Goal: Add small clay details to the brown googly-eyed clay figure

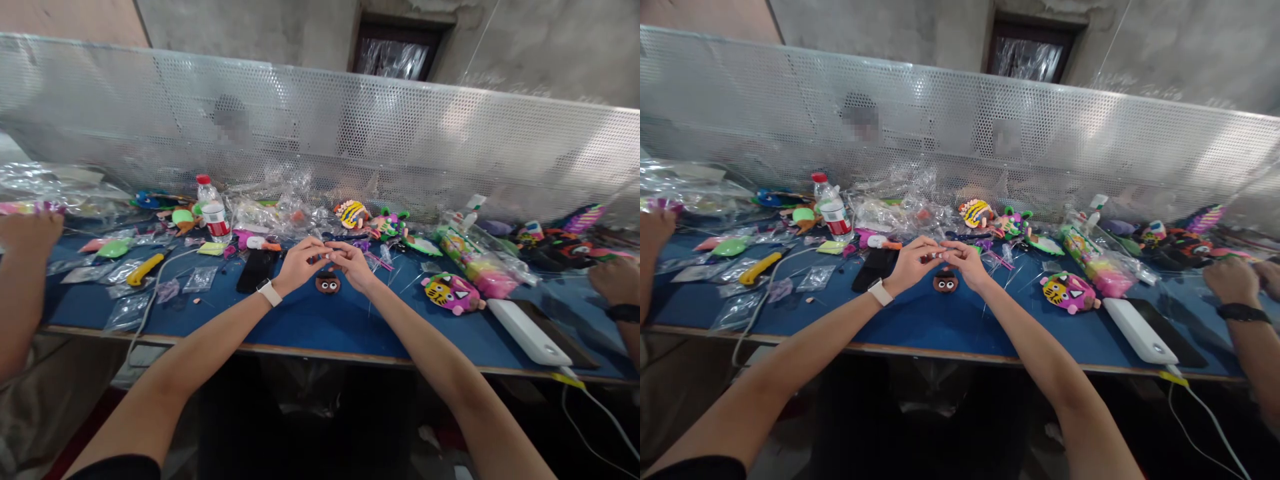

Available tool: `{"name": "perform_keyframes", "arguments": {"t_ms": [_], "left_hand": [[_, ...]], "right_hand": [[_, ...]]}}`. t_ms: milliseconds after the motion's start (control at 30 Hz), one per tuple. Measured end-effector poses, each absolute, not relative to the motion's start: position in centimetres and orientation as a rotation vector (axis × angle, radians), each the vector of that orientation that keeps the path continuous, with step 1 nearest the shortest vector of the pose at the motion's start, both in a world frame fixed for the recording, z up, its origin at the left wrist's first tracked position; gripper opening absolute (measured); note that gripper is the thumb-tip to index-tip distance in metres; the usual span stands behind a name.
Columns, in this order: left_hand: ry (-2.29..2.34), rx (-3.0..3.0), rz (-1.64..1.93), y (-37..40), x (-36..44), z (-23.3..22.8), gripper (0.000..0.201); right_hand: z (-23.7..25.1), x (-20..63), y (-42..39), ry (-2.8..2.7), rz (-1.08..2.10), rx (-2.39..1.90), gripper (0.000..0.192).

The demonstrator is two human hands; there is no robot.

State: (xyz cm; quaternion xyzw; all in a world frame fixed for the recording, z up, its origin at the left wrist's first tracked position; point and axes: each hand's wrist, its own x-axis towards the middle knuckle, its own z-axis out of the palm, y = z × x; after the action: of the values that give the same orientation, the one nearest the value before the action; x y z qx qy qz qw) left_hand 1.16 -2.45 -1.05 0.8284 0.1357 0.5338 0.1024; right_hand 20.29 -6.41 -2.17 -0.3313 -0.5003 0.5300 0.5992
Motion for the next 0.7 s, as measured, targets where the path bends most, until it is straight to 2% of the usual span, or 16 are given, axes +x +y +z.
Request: {"name": "perform_keyframes", "arguments": {"t_ms": [167,433,700], "left_hand": [[0.392,2.515,1.529,-2.22,1.10,-1.09,0.023],[0.342,2.600,1.476,-1.75,1.17,-1.35,0.012],[0.400,2.640,1.292,-1.93,1.19,-1.22,0.008]], "right_hand": [[-2.27,20.36,-6.46,-1.174,1.246,-0.788,0.051],[-2.22,20.66,-6.45,-1.197,1.248,-0.799,0.054],[-2.59,20.63,-6.33,-1.299,1.209,-0.809,0.056]]}}
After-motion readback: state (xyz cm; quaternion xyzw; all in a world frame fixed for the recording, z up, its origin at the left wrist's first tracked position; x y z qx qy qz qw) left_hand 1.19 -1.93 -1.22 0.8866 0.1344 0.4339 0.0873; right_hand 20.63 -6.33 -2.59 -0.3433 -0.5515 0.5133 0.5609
